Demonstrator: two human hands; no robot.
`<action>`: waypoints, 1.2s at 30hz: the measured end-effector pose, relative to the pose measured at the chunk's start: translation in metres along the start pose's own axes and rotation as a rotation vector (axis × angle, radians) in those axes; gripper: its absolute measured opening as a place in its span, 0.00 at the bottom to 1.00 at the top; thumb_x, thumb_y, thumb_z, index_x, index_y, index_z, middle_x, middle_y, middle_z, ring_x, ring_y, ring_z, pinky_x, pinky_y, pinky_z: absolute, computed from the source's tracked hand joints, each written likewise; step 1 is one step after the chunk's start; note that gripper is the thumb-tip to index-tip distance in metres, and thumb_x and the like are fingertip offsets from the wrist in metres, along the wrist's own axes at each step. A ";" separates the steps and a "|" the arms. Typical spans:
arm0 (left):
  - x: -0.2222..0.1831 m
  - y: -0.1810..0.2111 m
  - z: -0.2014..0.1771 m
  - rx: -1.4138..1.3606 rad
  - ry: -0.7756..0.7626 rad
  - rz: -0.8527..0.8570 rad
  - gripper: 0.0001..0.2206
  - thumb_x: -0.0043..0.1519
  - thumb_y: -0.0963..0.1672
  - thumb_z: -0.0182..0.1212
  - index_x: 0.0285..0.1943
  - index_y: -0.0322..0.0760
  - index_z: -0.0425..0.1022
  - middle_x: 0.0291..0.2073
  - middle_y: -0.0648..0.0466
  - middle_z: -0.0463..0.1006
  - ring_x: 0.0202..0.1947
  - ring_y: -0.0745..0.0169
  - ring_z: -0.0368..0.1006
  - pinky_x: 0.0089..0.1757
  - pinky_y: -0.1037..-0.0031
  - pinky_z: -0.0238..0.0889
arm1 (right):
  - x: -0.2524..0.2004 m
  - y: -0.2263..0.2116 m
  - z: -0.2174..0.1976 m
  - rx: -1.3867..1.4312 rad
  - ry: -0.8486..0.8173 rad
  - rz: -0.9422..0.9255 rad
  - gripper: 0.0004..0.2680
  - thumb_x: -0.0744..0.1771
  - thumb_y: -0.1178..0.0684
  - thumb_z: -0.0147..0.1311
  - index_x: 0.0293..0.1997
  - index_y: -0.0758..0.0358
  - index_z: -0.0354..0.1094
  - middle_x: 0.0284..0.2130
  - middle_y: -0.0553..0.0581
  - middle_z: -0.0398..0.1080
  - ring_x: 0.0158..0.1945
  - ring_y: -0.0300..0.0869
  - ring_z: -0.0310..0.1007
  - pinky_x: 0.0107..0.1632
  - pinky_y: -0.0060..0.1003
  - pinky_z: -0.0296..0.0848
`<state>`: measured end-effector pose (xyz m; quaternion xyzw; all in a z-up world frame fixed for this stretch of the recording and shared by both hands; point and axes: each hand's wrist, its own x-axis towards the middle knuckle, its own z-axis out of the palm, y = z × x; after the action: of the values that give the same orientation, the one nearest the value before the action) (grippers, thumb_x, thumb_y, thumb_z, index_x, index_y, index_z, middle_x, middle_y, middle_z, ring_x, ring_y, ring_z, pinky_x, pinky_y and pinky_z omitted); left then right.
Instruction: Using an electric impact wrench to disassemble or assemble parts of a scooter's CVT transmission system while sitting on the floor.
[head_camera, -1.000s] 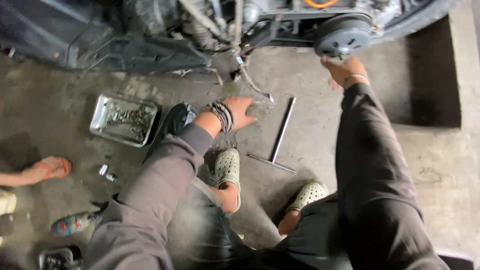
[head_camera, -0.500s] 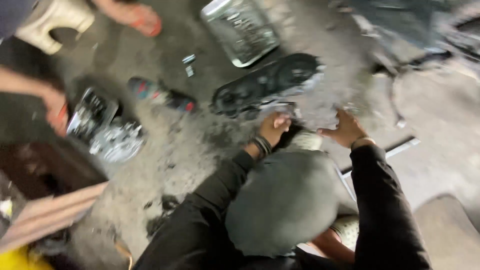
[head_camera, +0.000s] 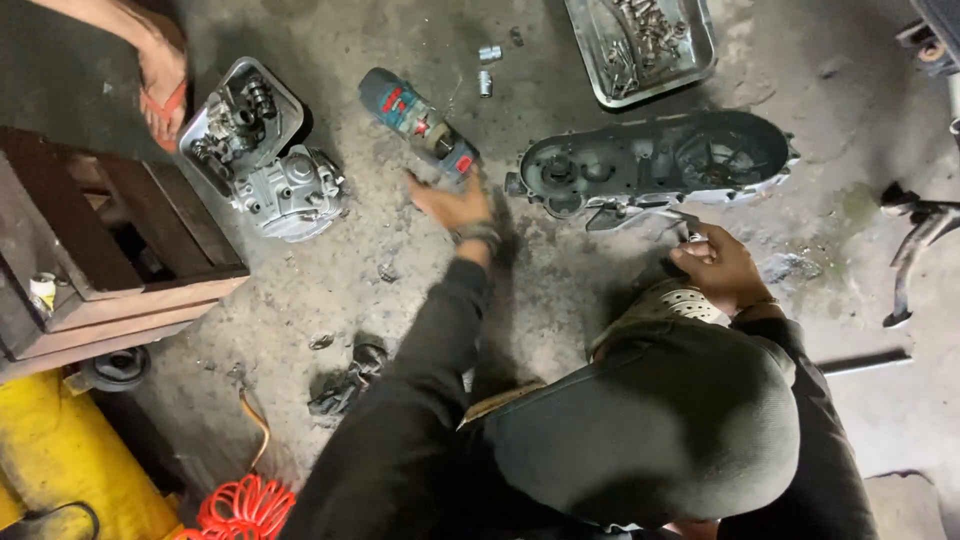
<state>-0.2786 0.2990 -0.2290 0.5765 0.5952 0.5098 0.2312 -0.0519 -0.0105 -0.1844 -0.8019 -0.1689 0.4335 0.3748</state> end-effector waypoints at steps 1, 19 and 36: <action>0.026 -0.015 0.005 -0.006 0.006 -0.003 0.49 0.47 0.38 0.78 0.75 0.21 0.45 0.65 0.24 0.55 0.69 0.24 0.52 0.68 0.46 0.45 | 0.005 0.005 0.000 -0.006 0.001 -0.006 0.25 0.66 0.48 0.64 0.70 0.65 0.58 0.48 0.67 0.74 0.49 0.51 0.75 0.45 0.46 0.76; 0.098 -0.016 -0.011 0.128 -0.519 0.041 0.36 0.55 0.49 0.77 0.66 0.29 0.59 0.59 0.36 0.68 0.66 0.37 0.62 0.65 0.51 0.59 | -0.073 0.039 -0.062 -0.174 0.240 0.091 0.22 0.67 0.41 0.57 0.68 0.53 0.63 0.48 0.59 0.77 0.55 0.56 0.75 0.57 0.52 0.72; -0.115 0.374 -0.045 -0.467 -1.595 1.421 0.15 0.53 0.47 0.72 0.43 0.33 0.77 0.38 0.49 0.80 0.35 0.51 0.75 0.41 0.62 0.68 | -0.222 -0.061 -0.102 0.220 0.321 -0.455 0.34 0.62 0.46 0.70 0.73 0.62 0.52 0.67 0.70 0.59 0.72 0.63 0.54 0.72 0.60 0.54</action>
<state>-0.1226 0.1083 0.0783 0.8949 -0.3056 0.1073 0.3071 -0.0902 -0.1491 0.0224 -0.7564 -0.2350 0.2214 0.5688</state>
